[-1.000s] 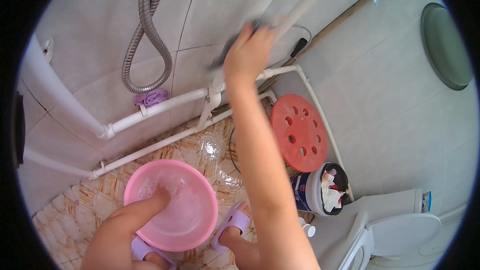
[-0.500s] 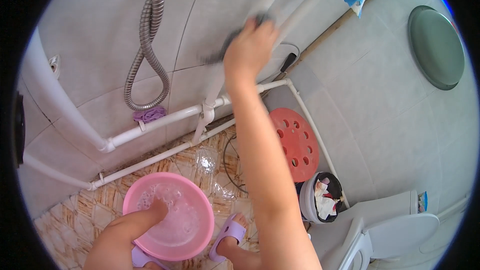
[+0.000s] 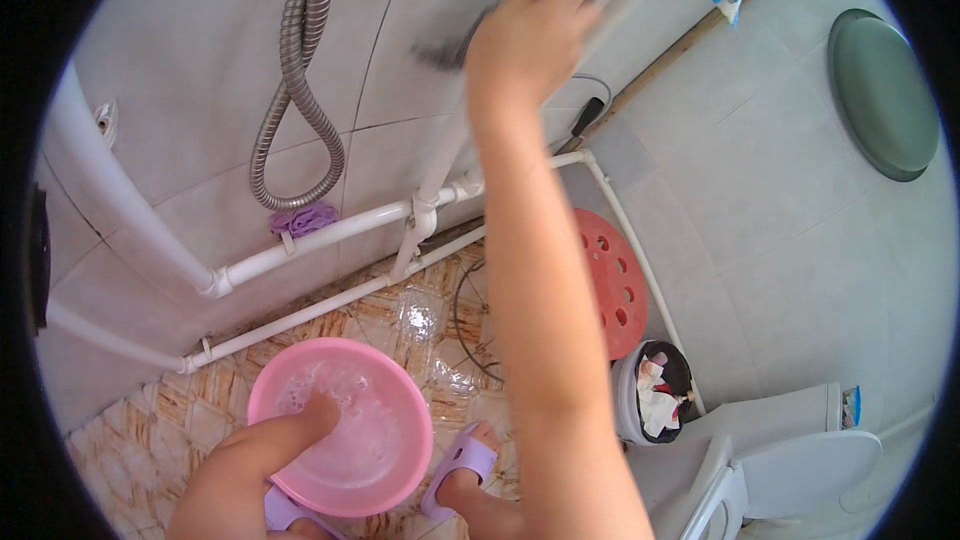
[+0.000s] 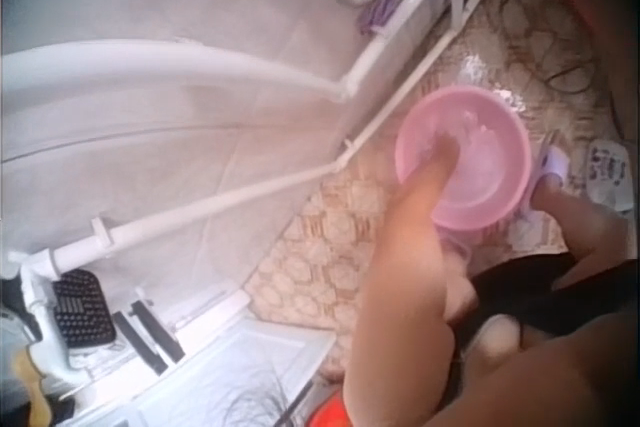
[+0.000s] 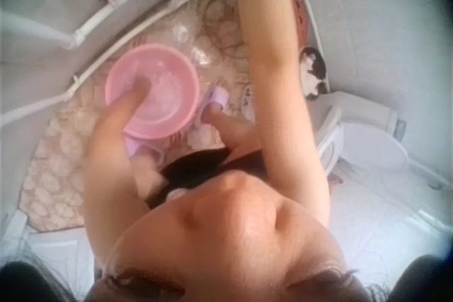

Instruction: The person scrubs bathroom pipes and wall tiles using a steel scouring pad, repeatedly dipping and rinsing the pad in a basin of soapy water.

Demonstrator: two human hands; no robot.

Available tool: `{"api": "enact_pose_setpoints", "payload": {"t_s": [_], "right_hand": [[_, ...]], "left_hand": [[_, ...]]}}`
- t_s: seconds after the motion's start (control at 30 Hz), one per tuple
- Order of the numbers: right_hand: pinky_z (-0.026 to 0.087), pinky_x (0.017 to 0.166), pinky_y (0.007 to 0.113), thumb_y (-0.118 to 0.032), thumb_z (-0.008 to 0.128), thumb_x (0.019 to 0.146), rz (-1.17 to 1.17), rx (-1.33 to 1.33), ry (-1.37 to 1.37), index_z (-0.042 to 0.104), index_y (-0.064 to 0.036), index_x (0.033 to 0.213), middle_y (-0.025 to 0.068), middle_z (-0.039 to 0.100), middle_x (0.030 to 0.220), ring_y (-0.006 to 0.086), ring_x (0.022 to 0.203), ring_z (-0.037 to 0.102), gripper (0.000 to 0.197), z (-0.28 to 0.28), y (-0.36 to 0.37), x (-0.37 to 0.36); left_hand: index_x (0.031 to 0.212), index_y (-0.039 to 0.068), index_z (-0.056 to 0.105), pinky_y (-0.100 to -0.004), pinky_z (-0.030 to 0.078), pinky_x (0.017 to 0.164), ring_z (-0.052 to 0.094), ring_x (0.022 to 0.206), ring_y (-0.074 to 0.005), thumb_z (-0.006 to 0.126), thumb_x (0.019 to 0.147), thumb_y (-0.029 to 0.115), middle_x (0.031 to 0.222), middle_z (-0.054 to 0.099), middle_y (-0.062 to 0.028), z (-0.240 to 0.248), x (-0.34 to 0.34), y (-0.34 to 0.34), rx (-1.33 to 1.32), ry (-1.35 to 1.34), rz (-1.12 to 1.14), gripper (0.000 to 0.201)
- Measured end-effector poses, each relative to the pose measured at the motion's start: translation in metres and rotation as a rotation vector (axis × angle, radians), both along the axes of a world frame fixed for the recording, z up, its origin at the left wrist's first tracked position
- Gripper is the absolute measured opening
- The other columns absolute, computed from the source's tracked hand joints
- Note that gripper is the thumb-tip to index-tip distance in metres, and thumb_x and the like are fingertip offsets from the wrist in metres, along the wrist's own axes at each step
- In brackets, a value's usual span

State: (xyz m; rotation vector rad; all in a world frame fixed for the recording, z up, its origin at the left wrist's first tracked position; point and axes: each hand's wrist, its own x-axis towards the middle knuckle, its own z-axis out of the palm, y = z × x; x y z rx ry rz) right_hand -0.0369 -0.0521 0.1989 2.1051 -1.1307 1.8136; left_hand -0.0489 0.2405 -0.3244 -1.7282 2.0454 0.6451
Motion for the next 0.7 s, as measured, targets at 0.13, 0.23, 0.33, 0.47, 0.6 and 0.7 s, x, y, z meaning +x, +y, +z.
{"api": "enact_pose_setpoints", "payload": {"t_s": [0.13,0.23,0.33,0.47,0.6,0.7], "right_hand": [[0.043,0.077,0.052,-0.023,0.050,0.090,0.088,0.474,0.195,0.043,0.0042,0.105,0.0263,0.048,0.108,0.0470,0.090,0.054,0.032,-0.162,0.017,-0.023],[0.042,0.074,0.053,-0.024,0.049,0.091,0.152,0.486,0.246,0.044,0.0024,0.101,0.0270,0.050,0.106,0.0479,0.085,0.055,0.029,-0.173,0.016,-0.040],[0.039,0.086,0.048,-0.028,0.043,0.093,0.079,0.172,0.141,0.046,0.0030,0.107,0.0258,0.054,0.103,0.0427,0.101,0.050,0.034,-0.062,-0.009,-0.017],[0.039,0.087,0.042,-0.021,0.048,0.091,0.219,0.015,0.019,0.056,0.0034,0.108,0.0274,0.055,0.106,0.0406,0.101,0.050,0.031,0.079,0.000,-0.013],[0.044,0.077,0.049,-0.019,0.048,0.090,0.090,-0.048,-0.036,0.048,0.0063,0.100,0.0267,0.053,0.099,0.0449,0.090,0.053,0.027,-0.016,-0.019,-0.002],[0.044,0.080,0.048,-0.022,0.050,0.090,0.113,0.258,0.181,0.042,0.0063,0.119,0.0280,0.051,0.109,0.0453,0.095,0.054,0.041,-0.141,-0.011,-0.031]], "left_hand": [[0.113,0.005,0.063,-0.0523,0.027,0.100,0.047,0.119,-0.0314,0.055,0.080,0.013,0.122,0.057,-0.0133,0.029,0.001,0.007,0.083,-0.124,-0.117,0.035],[0.115,0.005,0.062,-0.0524,0.025,0.102,0.045,0.122,-0.0326,0.055,0.081,0.013,0.125,0.055,-0.0136,0.019,0.001,0.003,0.018,-0.121,-0.127,0.035],[0.115,0.006,0.062,-0.0527,0.024,0.103,0.044,0.122,-0.0332,0.054,0.082,0.013,0.126,0.055,-0.0125,0.014,0.001,0.010,0.003,-0.124,-0.145,0.035],[0.114,0.005,0.063,-0.0579,0.020,0.104,0.043,0.123,-0.0312,0.053,0.083,0.015,0.125,0.055,-0.0122,-0.016,0.000,0.009,-0.023,-0.022,0.001,0.034],[0.115,0.005,0.062,-0.0572,0.021,0.104,0.045,0.122,-0.0321,0.052,0.082,0.013,0.125,0.056,-0.0128,0.016,0.000,-0.002,0.095,0.019,-0.004,0.035],[0.115,0.004,0.062,-0.0562,0.020,0.105,0.045,0.121,-0.0317,0.051,0.082,0.011,0.124,0.056,-0.0129,0.031,-0.001,-0.003,0.077,-0.104,-0.102,0.035]]}}
